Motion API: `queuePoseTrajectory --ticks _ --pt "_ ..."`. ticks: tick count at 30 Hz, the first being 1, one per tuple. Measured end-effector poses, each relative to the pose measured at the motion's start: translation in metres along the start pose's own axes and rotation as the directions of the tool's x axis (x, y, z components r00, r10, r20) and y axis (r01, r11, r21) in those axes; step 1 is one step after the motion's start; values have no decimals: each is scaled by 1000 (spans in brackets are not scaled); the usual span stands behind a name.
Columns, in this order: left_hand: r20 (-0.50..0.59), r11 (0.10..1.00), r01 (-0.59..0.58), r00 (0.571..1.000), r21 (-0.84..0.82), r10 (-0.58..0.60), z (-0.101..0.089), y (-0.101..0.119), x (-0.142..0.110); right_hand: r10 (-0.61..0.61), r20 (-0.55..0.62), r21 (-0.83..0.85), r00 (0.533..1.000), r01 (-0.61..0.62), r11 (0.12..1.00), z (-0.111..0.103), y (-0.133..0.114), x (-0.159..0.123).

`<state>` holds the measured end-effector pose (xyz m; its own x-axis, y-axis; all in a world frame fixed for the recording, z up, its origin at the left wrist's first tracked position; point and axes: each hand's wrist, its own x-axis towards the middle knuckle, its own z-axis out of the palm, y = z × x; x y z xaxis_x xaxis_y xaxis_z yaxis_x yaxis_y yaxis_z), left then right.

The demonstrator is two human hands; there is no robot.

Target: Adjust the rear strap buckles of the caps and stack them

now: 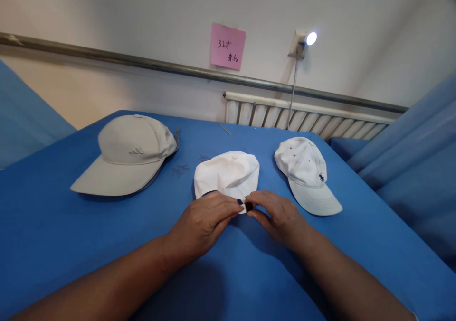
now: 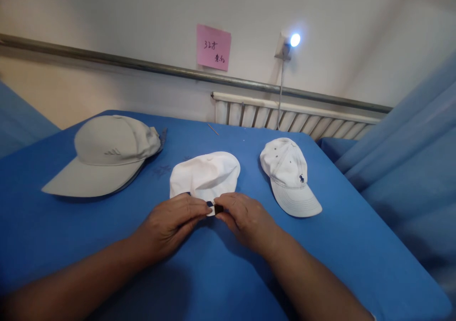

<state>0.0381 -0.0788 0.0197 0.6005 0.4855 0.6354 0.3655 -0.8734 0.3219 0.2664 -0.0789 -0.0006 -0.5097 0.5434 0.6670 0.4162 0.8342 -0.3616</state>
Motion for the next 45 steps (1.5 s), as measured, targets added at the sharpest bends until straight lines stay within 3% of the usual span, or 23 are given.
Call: queuePoseTrajectory --ticks 6,12,17,26,31,40,42,45 --pt "9 996 91 996 13 -92 2 2 -3 -9 9 -34 1000 9 999 0 0 -1" --pt "23 1000 15 1000 -1 -15 -1 1 -3 -10 -32 -44 999 9 999 2 -4 -1" --pt "30 1000 15 999 -18 -15 0 1 -3 -11 28 9 1000 11 1000 1 -8 0" --pt "63 971 240 969 -15 -239 5 4 -4 28 98 77 995 -35 996 -2 -1 0" --pt "98 918 394 916 -40 -389 6 5 -3 99 54 94 994 -104 990 -2 0 2" --pt "129 821 551 834 -150 -537 8 7 -2 51 41 87 998 -55 995 3 -1 4" --pt "120 815 554 832 -172 -541 8 7 -2 38 28 87 999 -41 995 4 0 4" --pt "87 842 501 865 -201 -494 7 7 0 29 10 90 1000 -30 996 6 1 4"
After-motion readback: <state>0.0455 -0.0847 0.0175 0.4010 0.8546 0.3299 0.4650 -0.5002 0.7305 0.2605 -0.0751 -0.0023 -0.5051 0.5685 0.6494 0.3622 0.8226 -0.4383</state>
